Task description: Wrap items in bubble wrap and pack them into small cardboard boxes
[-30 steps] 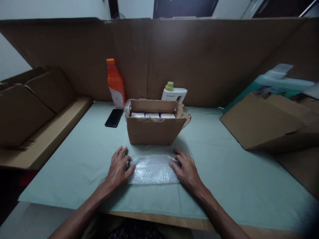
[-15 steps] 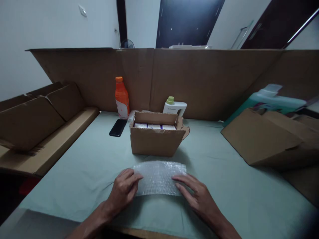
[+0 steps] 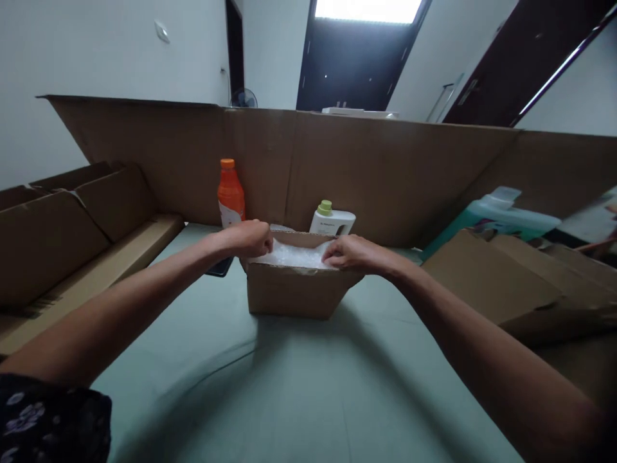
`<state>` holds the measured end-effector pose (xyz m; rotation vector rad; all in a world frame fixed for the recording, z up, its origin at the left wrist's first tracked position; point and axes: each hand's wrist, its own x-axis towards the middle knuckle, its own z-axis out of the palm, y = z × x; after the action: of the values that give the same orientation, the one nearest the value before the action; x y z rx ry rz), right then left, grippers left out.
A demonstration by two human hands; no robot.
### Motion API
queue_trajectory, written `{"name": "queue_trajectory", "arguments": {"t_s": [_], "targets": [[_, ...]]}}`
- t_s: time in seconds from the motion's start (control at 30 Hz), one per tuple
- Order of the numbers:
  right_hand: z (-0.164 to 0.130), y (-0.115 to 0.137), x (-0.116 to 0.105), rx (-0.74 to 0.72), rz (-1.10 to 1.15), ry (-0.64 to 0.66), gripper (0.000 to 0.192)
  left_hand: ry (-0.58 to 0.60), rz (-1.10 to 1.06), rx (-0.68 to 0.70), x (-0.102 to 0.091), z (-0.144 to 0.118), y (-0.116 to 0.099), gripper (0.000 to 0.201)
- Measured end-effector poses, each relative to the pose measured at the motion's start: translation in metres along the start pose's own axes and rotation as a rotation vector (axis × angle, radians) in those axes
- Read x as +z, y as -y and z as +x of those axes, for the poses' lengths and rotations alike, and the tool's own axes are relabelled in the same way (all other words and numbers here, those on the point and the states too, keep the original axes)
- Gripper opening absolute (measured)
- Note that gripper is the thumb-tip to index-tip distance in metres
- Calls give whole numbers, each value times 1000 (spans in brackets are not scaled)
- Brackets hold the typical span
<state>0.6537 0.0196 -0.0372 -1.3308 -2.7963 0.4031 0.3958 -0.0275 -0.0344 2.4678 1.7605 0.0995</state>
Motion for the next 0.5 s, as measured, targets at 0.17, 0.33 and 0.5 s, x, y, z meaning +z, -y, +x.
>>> {"name": "queue_trajectory", "arguments": {"t_s": [0.17, 0.33, 0.5], "targets": [[23, 0, 2, -43, -45, 237, 14, 265, 37, 77, 9, 24, -7, 23], [18, 4, -11, -14, -134, 249, 22, 344, 57, 109, -4, 27, -4, 26], [-39, 9, -38, 65, -249, -77, 29, -263, -46, 121, -11, -35, 8, 30]]}}
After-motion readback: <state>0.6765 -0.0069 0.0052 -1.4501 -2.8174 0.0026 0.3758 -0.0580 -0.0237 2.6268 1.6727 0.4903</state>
